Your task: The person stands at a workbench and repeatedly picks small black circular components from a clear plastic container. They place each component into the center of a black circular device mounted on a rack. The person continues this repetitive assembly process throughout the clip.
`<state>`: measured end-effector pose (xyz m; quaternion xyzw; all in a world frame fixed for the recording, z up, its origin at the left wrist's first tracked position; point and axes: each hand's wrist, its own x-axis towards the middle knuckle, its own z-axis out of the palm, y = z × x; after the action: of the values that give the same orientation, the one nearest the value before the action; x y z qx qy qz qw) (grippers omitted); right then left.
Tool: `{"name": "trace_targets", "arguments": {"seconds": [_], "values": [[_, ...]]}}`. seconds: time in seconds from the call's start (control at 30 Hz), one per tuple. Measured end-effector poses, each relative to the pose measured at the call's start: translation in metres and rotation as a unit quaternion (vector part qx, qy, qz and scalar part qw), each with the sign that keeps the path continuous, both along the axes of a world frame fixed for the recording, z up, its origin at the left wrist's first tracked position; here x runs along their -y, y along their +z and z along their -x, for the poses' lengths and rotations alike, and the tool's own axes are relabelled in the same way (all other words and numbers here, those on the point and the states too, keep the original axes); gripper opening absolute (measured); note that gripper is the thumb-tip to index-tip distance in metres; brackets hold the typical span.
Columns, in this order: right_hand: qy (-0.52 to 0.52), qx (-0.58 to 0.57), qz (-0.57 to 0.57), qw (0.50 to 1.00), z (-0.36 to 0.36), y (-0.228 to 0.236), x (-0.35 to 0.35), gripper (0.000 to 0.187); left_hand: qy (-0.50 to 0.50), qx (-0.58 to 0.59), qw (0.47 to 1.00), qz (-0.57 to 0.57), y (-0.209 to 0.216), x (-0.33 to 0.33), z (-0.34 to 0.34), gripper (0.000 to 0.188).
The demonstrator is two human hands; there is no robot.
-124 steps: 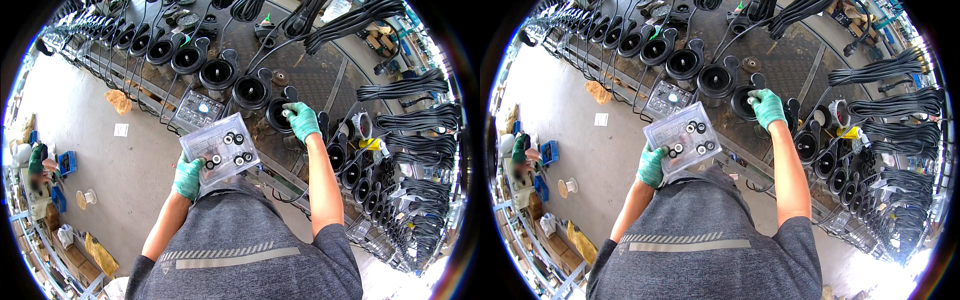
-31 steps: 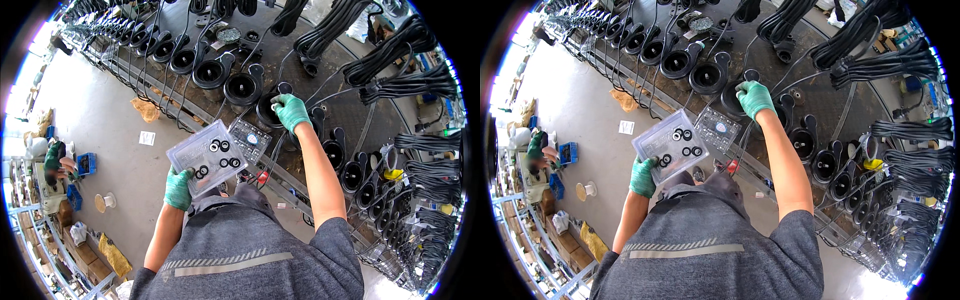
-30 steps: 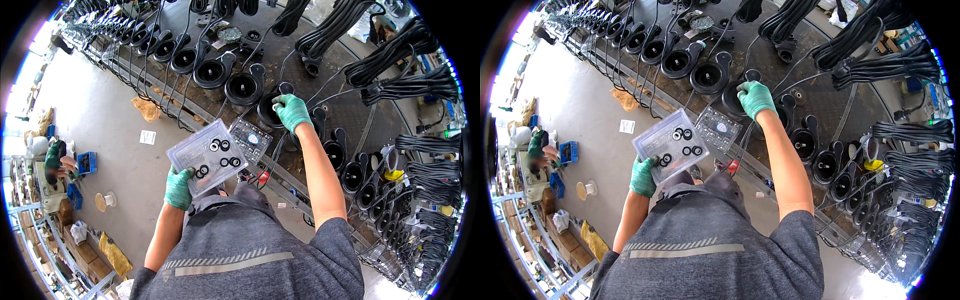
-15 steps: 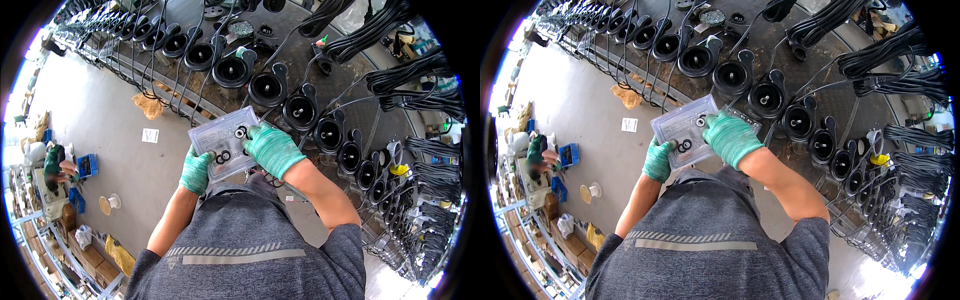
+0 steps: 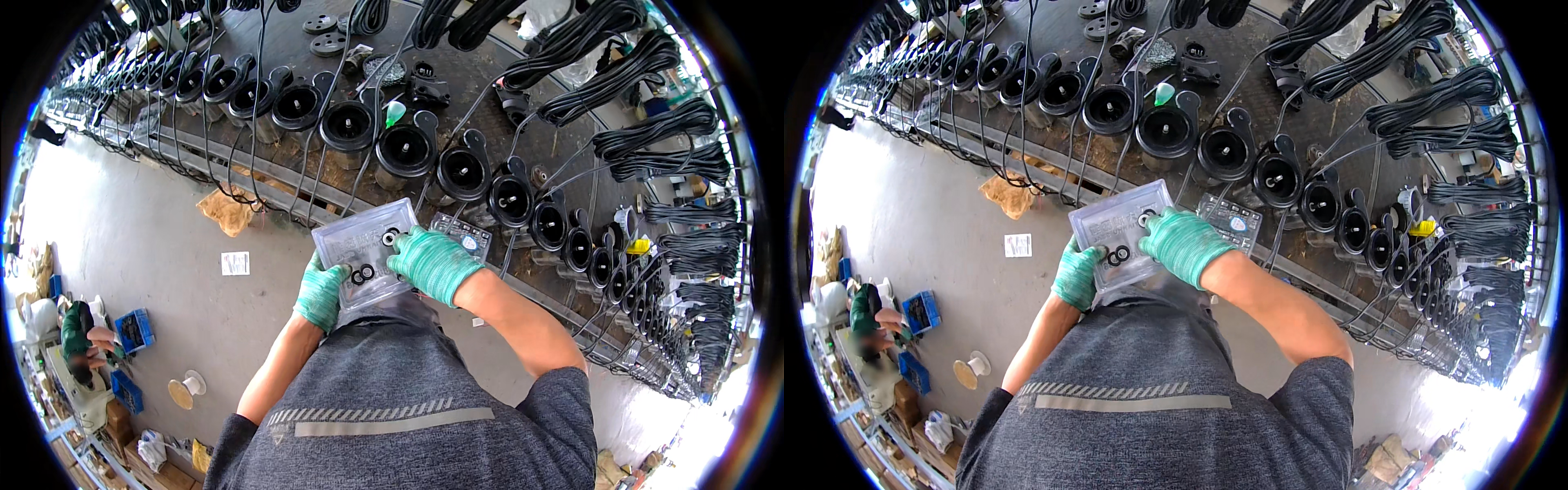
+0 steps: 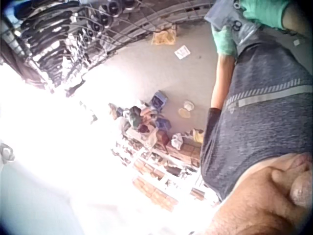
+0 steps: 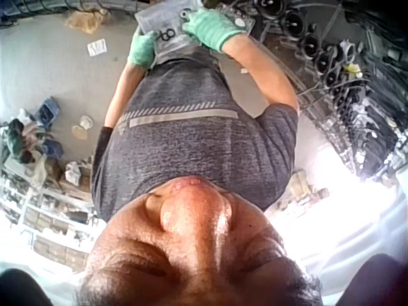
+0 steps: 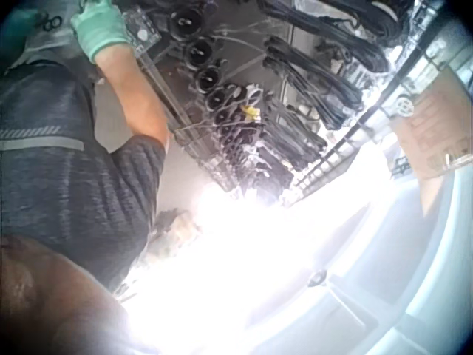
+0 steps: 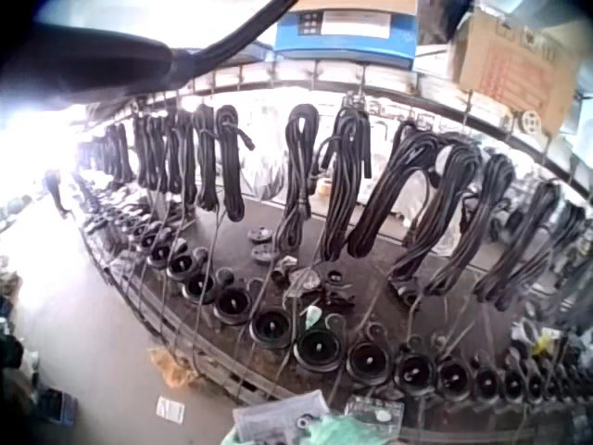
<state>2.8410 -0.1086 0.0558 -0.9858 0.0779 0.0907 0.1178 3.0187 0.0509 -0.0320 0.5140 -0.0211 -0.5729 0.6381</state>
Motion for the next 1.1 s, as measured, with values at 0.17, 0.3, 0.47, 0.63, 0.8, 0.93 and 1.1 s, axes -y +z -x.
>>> {"name": "trace_targets", "arguments": {"seconds": [0.17, 0.3, 0.47, 0.63, 0.8, 0.93, 1.1], "values": [[-0.145, 0.165, -0.146, 0.965, -0.012, 0.006, 0.012, 0.027, -0.018, 0.008, 1.0, -0.004, -0.001, -0.004, -0.039, 0.052], [-0.445, 0.323, -0.077, 0.832, 0.008, -0.006, 0.072, 0.013, -0.028, 0.017, 0.999, 0.001, -0.012, 0.001, -0.062, 0.052], [-0.432, 0.297, 0.117, 0.843, 0.046, -0.078, 0.133, 0.016, -0.025, 0.026, 0.999, 0.001, 0.003, 0.016, -0.082, 0.054], [-0.401, 0.255, 0.107, 0.874, 0.042, -0.09, 0.129, 0.016, 0.003, 0.042, 0.999, -0.01, 0.017, 0.026, -0.103, 0.055], [-0.395, 0.283, 0.05, 0.872, 0.046, -0.075, 0.119, 0.031, 0.015, 0.013, 1.0, 0.015, 0.015, 0.048, -0.104, 0.056], [-0.342, 0.336, -0.012, 0.877, 0.013, -0.041, 0.093, 0.022, -0.014, 0.026, 1.0, 0.004, 0.019, 0.064, -0.103, 0.055], [-0.125, 0.187, -0.04, 0.974, -0.046, -0.001, 0.066, 0.016, -0.07, -0.004, 0.997, 0.044, 0.015, 0.08, -0.117, 0.056]]}}
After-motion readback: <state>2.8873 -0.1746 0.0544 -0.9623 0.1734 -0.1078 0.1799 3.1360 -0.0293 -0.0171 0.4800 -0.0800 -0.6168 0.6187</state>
